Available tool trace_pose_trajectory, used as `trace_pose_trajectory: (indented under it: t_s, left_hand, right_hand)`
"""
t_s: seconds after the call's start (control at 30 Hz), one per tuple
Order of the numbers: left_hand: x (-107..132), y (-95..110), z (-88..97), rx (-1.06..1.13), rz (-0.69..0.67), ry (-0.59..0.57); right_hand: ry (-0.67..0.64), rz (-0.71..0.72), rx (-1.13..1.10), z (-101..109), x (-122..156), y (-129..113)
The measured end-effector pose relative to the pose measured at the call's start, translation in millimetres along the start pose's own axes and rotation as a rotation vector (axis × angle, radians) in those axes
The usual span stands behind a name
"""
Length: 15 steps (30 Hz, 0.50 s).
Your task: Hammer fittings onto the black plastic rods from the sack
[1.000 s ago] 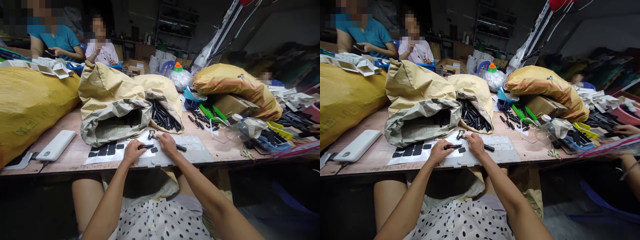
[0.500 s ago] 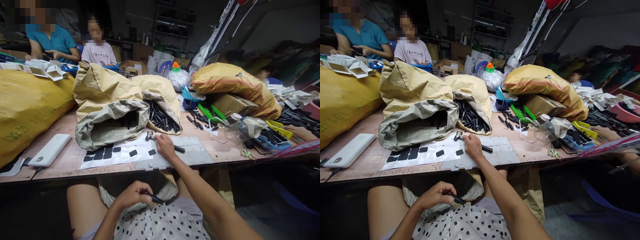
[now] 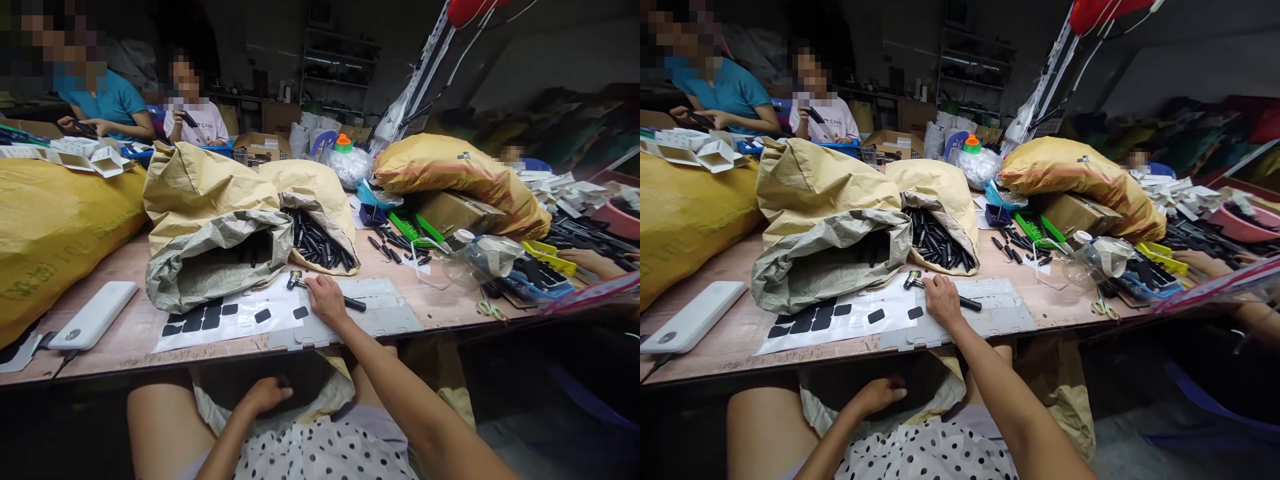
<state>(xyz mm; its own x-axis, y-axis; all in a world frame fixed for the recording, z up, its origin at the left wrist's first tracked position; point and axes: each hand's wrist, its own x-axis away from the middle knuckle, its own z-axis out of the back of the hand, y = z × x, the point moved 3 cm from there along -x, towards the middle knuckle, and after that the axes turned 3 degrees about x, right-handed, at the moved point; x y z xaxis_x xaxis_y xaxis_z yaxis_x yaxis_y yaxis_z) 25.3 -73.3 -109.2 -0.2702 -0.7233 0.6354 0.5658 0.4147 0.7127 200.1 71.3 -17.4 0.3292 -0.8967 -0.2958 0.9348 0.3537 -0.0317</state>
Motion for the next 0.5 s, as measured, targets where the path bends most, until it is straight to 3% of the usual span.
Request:
trace_pose_trajectory:
  t_s: [0.1,0.13,0.17,0.2,0.23,0.33,0.4,0.43,0.5]
  left_hand:
    - [29,40,13.4,0.109,-0.15,-0.464]
    - [38,56,27.1,0.169,-0.217,-0.542]
    - [42,73,46.2,0.225,-0.282,-0.519]
    - [43,88,68.5,0.25,-0.348,-0.437]
    - [39,103,93.2,0.26,-0.415,-0.284]
    - [12,135,165.3,0.213,-0.483,0.422]
    - [-12,145,194.8,0.074,-0.335,0.82]
    - [-24,147,202.7,0.004,-0.236,0.935]
    - [-46,149,208.9,-0.098,-0.068,1.028]
  right_hand:
    - [0.011,0.002,0.009,-2,1,0]
    - [0.016,0.003,0.01,-2,1,0]
    - [0.02,0.003,0.01,-3,1,0]
    - [0.022,0.003,0.007,-3,2,0]
    - [0.022,0.003,0.003,-3,2,0]
    - [0.021,0.009,-0.01,-3,2,0]
    - [0.027,0.01,-0.017,-3,2,0]
    - [0.03,0.008,-0.02,-3,2,0]
    - [0.032,0.007,-0.026,-3,1,1]
